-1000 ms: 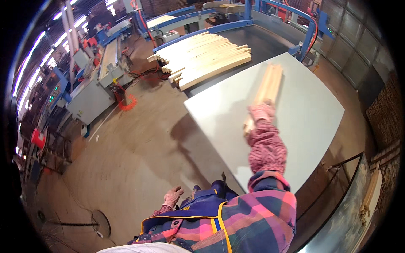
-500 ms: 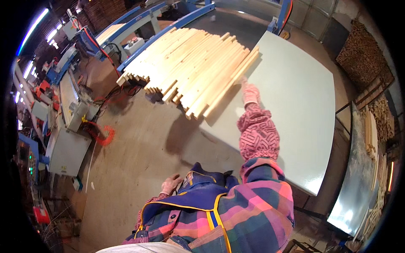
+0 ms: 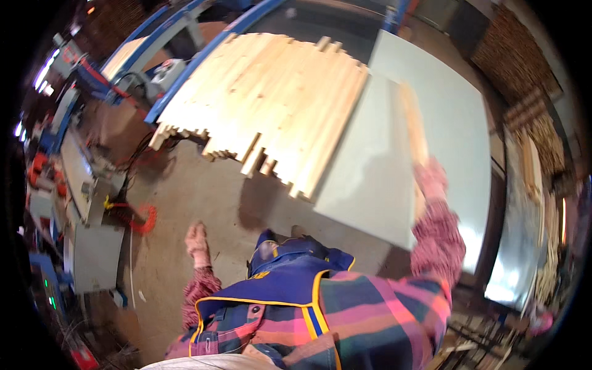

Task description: The person repeatedly picks up stacks of thin wooden planks from a metal table and places them onto a conveyor belt. They align the planks by hand before loading them, repeating this cycle throughout the clip.

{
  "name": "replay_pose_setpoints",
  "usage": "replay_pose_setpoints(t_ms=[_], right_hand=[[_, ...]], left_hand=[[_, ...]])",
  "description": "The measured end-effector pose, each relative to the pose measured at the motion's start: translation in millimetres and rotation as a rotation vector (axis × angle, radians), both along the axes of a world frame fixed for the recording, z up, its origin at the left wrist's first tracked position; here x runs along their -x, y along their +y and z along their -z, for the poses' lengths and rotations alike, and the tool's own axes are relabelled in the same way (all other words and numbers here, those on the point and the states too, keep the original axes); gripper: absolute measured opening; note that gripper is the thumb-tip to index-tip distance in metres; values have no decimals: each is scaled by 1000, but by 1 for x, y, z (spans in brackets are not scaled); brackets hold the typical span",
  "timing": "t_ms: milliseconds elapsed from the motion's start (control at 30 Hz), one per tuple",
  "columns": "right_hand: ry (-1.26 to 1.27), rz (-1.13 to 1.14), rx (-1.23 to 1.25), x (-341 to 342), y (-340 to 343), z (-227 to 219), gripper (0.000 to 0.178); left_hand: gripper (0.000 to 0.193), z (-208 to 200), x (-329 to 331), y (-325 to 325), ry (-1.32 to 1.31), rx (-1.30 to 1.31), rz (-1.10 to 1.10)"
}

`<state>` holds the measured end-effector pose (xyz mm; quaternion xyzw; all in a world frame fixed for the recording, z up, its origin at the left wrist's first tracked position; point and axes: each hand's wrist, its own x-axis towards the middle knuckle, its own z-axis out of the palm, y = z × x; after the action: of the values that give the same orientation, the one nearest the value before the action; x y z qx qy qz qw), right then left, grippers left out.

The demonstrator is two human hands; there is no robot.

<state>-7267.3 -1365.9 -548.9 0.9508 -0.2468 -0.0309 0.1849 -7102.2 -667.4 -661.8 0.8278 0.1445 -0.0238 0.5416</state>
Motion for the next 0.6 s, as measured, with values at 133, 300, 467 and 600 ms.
replay_pose_setpoints(t_ms=[133,300,467,600], right_hand=[[-319,617,-556,14,52,-38,45],[-799,804,-1209,38,18,-39,50],[-1094,895,-394,114,107,-52,58],[-987,1132,-279,169,261,-11,54]], left_hand=[[32,-87,-139,-1,-497,-400,-72],[34,-207,-311,-88,-734,-713,235],[46,-244,-458,-127,-647,-1142,321],[47,-204,-565,-65,-878,-1215,376]])
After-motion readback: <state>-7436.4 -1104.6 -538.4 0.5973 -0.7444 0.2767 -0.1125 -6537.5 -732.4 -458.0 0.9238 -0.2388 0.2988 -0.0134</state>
